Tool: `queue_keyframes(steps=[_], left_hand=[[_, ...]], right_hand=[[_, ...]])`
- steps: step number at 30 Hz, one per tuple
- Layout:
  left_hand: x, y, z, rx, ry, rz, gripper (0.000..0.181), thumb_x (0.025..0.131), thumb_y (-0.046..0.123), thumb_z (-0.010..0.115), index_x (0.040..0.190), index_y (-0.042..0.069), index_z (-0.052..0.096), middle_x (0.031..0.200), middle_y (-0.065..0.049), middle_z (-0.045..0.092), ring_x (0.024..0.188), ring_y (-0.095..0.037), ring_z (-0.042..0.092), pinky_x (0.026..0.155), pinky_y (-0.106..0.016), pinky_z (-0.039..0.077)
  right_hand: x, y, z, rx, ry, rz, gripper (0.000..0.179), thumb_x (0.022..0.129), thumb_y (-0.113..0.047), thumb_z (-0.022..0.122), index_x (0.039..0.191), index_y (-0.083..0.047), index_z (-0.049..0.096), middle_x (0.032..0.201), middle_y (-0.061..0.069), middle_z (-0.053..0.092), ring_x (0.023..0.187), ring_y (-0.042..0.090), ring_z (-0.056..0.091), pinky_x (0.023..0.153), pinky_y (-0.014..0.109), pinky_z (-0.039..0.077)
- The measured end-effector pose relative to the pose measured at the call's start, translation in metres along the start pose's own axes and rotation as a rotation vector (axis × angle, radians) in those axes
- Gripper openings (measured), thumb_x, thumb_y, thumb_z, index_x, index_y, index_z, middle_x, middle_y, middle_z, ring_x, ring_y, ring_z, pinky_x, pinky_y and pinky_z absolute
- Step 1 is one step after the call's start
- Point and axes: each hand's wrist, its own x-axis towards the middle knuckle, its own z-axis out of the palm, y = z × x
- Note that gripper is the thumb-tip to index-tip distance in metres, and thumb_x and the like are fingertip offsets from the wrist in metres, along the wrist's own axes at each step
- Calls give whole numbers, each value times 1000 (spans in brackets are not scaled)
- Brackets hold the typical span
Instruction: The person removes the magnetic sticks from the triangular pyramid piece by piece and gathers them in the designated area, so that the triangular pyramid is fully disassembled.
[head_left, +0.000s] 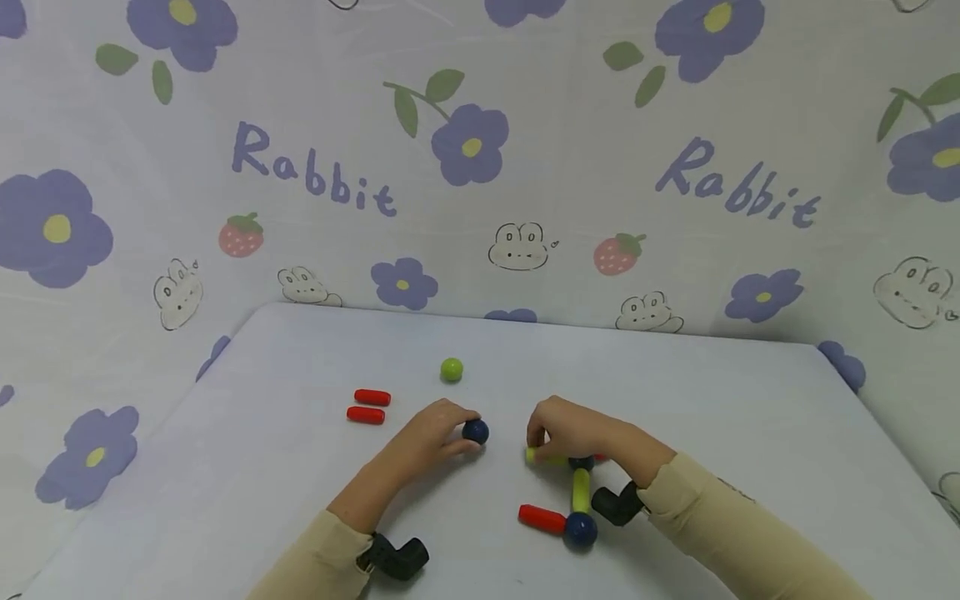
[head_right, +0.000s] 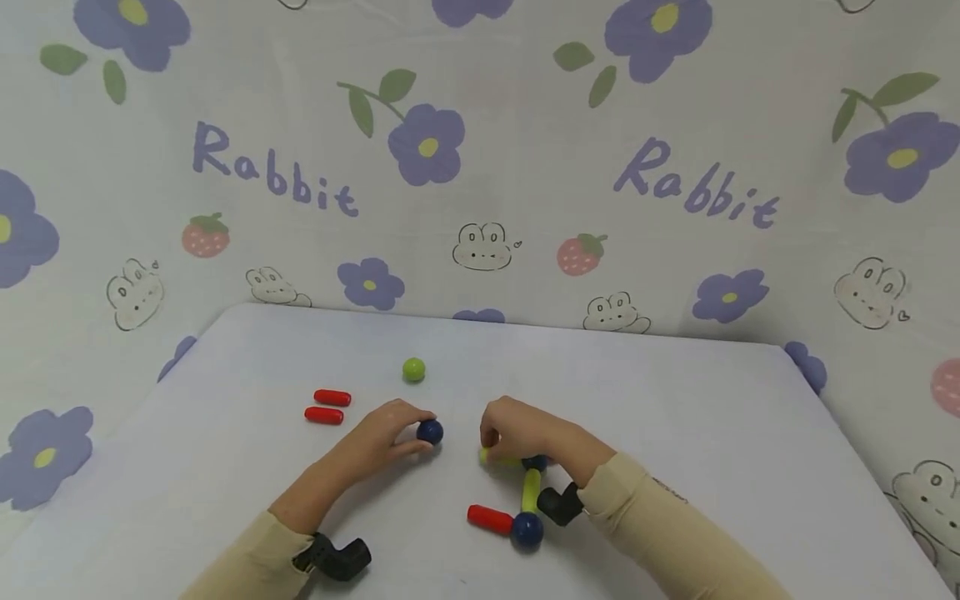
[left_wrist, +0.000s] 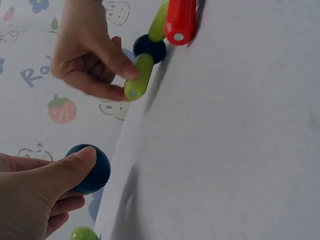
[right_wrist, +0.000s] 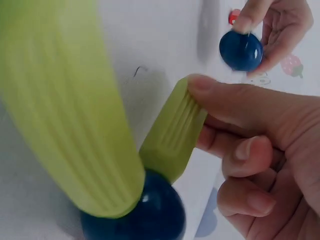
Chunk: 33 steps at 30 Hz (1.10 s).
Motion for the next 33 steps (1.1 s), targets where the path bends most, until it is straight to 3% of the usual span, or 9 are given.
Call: queue_keyframes(steps=[4, 6, 12, 18, 20, 23, 27, 33], left_hand=[[13, 10, 10, 62, 51, -19, 42, 84, 30, 68, 118, 7, 62, 110, -6, 68, 102, -19, 61, 89, -33, 50], [22, 15, 19, 56, 86, -75, 42, 84, 31, 68, 118, 7, 62, 109, -7, 68, 99, -19, 61, 86, -33, 51], [55, 19, 41, -134, 270, -270, 39, 81, 24, 72, 114, 4, 65, 102, -10, 69, 73, -13, 55, 73, -31, 49], [82, 14, 49, -239, 416, -357, 38, 82, 18, 71, 116, 1, 63, 109, -14, 68, 72, -13, 55, 77, -35, 51], [87, 13, 50, -251, 440, -369, 38, 82, 16, 70, 117, 0, 62, 109, -15, 67, 73, -17, 57, 79, -37, 51], [93, 12, 51, -268, 456, -380, 38, 83, 14, 69, 117, -2, 61, 112, -18, 66, 89, -25, 64, 87, -39, 50], [96, 9, 54, -247, 455, -413, 39, 84, 15, 68, 118, -2, 61, 117, -18, 64, 113, -31, 59, 96, -40, 46], [100, 6, 57, -236, 456, -401, 40, 85, 16, 68, 119, -3, 59, 119, -19, 62, 114, -32, 58, 98, -39, 45]], right_hand=[[-2, 1, -2, 3, 4, -27, 8, 80, -7, 71, 88, -4, 72, 80, 0, 68, 70, 7, 52, 65, 19, 49], [-3, 2, -4, -7, 6, -20, 8, 80, -6, 71, 87, -4, 72, 80, 0, 68, 70, 7, 53, 65, 19, 49], [-4, 2, -5, -17, 14, -19, 8, 79, -7, 72, 86, -4, 72, 80, 0, 68, 69, 7, 53, 65, 19, 49], [-3, 0, -4, -8, 2, -6, 7, 79, -6, 72, 85, -5, 72, 78, 0, 67, 68, 6, 53, 65, 19, 49], [-2, -1, -4, -3, -3, -6, 7, 79, -6, 72, 85, -5, 72, 78, -1, 67, 68, 6, 53, 64, 19, 49], [-1, -2, -3, 3, -6, -15, 6, 79, -6, 72, 85, -4, 72, 78, 0, 67, 67, 6, 52, 64, 19, 48], [-1, -3, -3, 0, -6, -25, 6, 79, -6, 72, 85, -4, 72, 78, 0, 68, 68, 5, 52, 64, 18, 48], [-4, -3, -5, 10, -6, -11, 6, 79, -5, 72, 85, -3, 72, 79, 1, 68, 69, 6, 54, 65, 19, 49]])
